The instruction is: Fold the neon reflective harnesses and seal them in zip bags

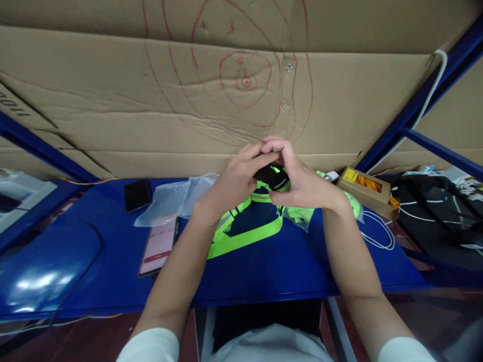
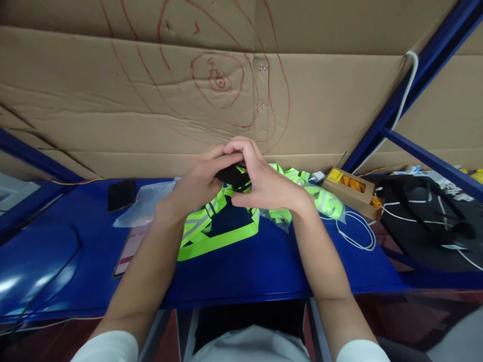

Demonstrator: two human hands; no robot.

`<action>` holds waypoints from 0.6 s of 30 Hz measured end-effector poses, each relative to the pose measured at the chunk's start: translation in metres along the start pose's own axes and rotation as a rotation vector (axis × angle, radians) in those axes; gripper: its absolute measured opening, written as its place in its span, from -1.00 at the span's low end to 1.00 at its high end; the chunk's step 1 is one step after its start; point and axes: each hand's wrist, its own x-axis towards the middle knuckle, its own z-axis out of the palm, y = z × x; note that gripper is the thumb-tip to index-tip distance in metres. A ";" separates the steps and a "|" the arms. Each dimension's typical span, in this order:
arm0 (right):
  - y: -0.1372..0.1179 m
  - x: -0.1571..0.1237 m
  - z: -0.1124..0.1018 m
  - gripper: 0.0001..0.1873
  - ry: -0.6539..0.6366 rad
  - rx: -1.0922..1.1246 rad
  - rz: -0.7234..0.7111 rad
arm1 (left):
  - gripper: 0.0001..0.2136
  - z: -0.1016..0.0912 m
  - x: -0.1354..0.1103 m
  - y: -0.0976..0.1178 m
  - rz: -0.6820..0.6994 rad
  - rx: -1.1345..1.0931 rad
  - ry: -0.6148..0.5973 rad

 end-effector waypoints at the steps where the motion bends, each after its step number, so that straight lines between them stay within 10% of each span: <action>1: 0.000 0.000 -0.001 -0.17 0.012 0.023 -0.007 | -0.37 -0.001 0.001 0.002 -0.006 -0.032 -0.002; 9: 0.016 0.005 -0.003 -0.29 0.301 0.402 0.017 | -0.25 -0.001 0.001 -0.014 -0.174 -0.716 -0.002; 18: 0.027 0.014 0.007 -0.30 0.435 0.395 0.041 | -0.25 0.006 -0.002 -0.032 -0.293 -0.870 -0.095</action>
